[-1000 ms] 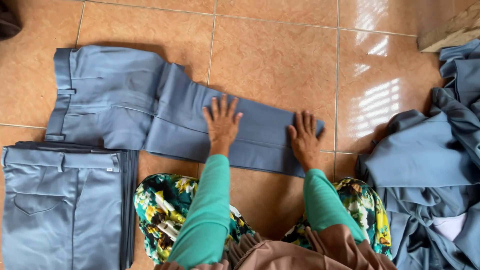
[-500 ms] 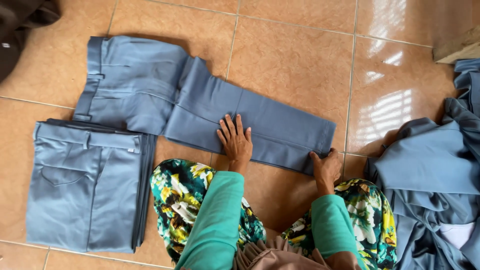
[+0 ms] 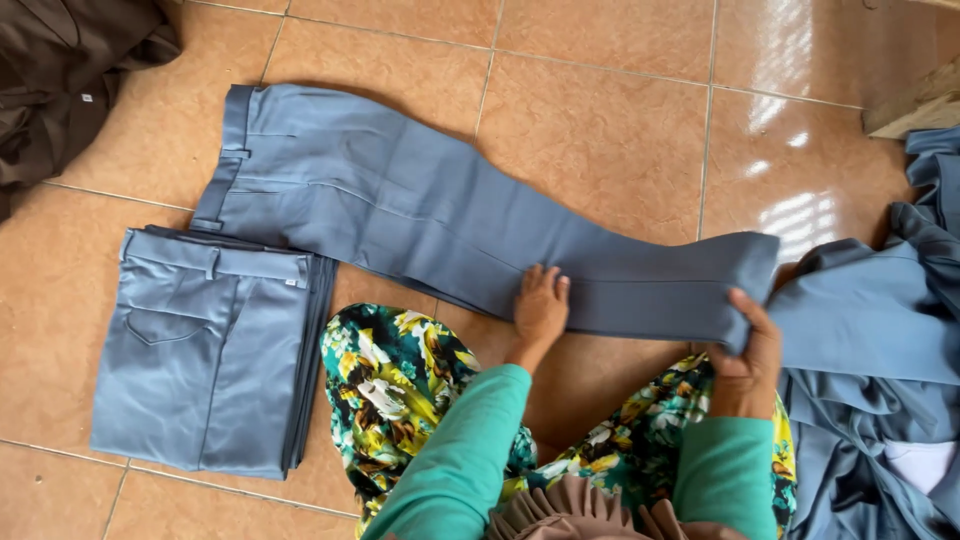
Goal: A person sitting on the floor folds several pairs of blue trousers into neat rectangular stacks.
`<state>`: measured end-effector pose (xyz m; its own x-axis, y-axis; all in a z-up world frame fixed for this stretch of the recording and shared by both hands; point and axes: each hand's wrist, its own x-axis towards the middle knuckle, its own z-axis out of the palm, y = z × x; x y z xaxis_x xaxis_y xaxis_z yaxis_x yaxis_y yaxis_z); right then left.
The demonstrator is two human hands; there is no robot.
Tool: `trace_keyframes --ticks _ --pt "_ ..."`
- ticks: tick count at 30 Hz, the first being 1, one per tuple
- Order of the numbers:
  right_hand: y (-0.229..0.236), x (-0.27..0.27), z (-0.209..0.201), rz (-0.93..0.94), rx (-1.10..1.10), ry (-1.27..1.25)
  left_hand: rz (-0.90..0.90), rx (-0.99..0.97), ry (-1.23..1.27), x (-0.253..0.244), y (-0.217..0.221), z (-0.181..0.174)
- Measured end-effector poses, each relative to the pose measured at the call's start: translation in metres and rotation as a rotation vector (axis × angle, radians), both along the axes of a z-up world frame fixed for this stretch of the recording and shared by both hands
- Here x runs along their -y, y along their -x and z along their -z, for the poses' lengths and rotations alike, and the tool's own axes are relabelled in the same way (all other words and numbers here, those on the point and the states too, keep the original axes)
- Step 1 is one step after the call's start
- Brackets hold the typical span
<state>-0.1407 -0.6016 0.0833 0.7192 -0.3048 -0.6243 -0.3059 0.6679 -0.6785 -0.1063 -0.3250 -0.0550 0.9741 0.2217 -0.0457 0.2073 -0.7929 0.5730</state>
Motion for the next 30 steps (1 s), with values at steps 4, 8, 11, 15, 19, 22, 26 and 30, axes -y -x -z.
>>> trace_keyframes --ticks 4,8,11,15,19,22,26,30 --pt "0.014 -0.014 -0.102 0.144 0.184 -0.043 0.249 0.008 0.365 0.067 0.02 -0.026" --pt "0.01 -0.02 -0.132 0.205 0.252 -0.036 0.475 -0.218 0.596 0.107 0.023 -0.061" --pt "-0.006 -0.038 -0.142 0.142 0.154 0.059 0.641 -0.233 0.717 0.117 0.02 -0.074" --pt "-0.039 -0.043 -0.074 0.038 0.3 0.119 0.556 -0.266 0.734 0.102 -0.002 -0.044" --pt "-0.075 -0.123 -0.043 -0.196 0.262 0.253 0.068 -0.393 1.372 0.021 -0.049 -0.003" --pt "-0.073 -0.193 -0.048 -0.435 0.268 0.285 -0.207 -0.481 1.488 -0.063 -0.06 -0.04" --pt "-0.062 -0.223 -0.033 -0.605 0.17 0.366 -0.437 -0.455 1.169 -0.136 -0.047 -0.135" --pt "-0.053 -0.197 0.002 -0.485 0.087 0.414 -0.231 -0.334 0.783 -0.157 -0.09 0.087"
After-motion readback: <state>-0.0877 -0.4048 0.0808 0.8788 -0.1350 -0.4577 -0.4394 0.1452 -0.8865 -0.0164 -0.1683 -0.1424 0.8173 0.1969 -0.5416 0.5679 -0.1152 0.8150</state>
